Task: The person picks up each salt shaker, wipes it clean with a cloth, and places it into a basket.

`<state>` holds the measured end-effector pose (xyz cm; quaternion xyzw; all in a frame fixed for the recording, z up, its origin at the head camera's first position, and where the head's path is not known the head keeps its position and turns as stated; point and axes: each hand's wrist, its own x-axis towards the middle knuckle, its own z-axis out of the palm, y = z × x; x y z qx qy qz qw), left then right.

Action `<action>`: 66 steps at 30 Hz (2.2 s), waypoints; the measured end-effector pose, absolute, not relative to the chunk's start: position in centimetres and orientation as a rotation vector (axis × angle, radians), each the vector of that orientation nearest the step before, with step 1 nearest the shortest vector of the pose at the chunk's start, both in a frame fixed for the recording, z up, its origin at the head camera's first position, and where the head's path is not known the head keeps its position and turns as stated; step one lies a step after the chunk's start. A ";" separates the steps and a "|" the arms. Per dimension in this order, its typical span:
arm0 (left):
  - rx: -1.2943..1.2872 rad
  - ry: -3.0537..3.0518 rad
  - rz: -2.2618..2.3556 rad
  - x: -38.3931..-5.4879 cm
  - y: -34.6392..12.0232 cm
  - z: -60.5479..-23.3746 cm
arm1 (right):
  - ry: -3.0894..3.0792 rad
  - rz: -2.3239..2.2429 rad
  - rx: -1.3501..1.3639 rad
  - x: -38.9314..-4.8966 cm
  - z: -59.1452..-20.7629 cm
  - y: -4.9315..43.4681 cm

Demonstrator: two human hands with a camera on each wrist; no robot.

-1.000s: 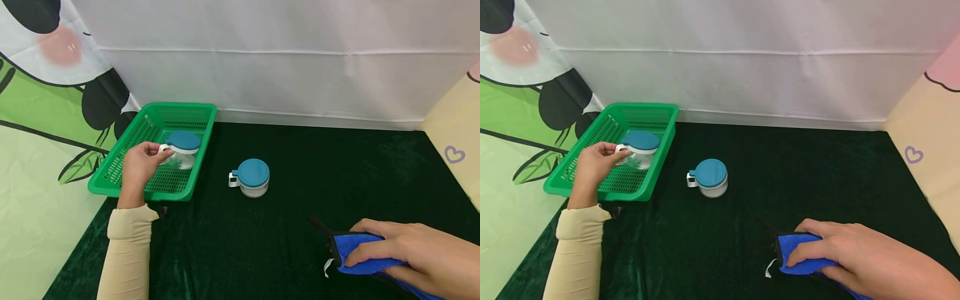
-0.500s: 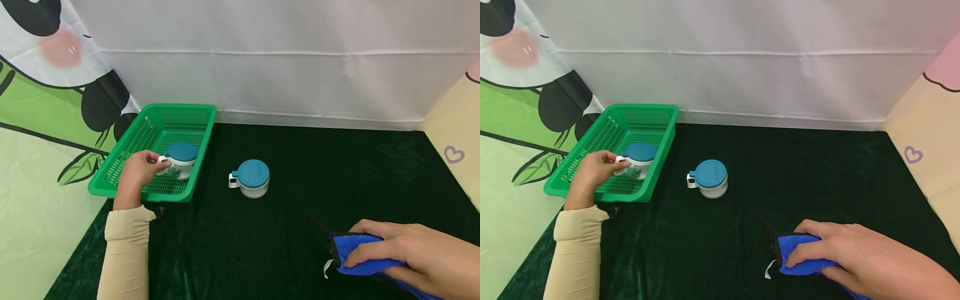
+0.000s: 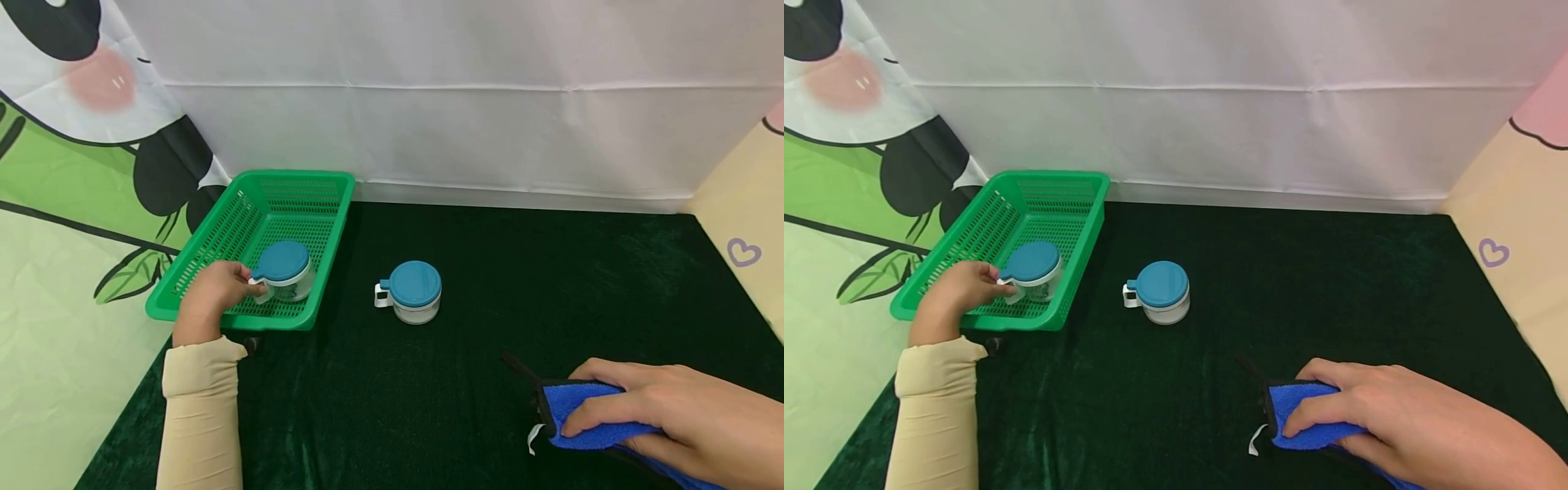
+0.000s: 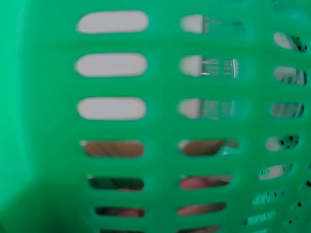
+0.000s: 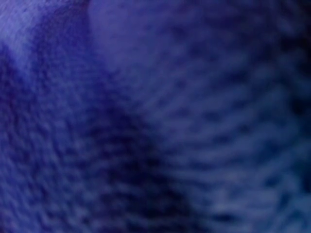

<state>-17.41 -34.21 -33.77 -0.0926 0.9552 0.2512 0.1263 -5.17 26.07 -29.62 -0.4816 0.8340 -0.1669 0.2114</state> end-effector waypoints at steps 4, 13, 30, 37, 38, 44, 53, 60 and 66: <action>-0.209 2.740 0.632 -17.3 -34.1 -33.4 | 2.313 -0.468 -1.334 -5.2 -29.6 26.0; 0.108 2.996 0.837 -14.5 -27.7 -28.1 | 2.328 -0.470 -1.355 -5.1 -29.5 26.0; 0.410 2.668 0.869 -17.7 -15.3 -35.6 | 2.347 -0.462 -1.345 -5.0 -29.7 26.0; 0.308 2.617 0.707 -18.0 -15.9 -36.3 | 2.339 -0.481 -1.338 -5.2 -29.7 25.8; 0.316 2.627 0.698 -18.1 -16.0 -36.4 | 2.339 -0.479 -1.338 -5.2 -29.7 25.7; 0.333 2.687 0.731 -18.5 -16.2 -36.9 | 2.337 -0.492 -1.338 -5.3 -29.8 25.5; 0.419 2.783 0.873 -18.6 -15.8 -37.0 | 2.333 -0.498 -1.334 -5.5 -29.9 25.3; 0.438 2.886 1.027 -18.6 -14.7 -37.5 | 2.343 -0.492 -1.284 -5.9 -29.7 25.5; 0.494 2.969 1.093 -18.6 -13.8 -37.7 | 2.408 -0.570 -1.201 -6.9 -29.6 25.4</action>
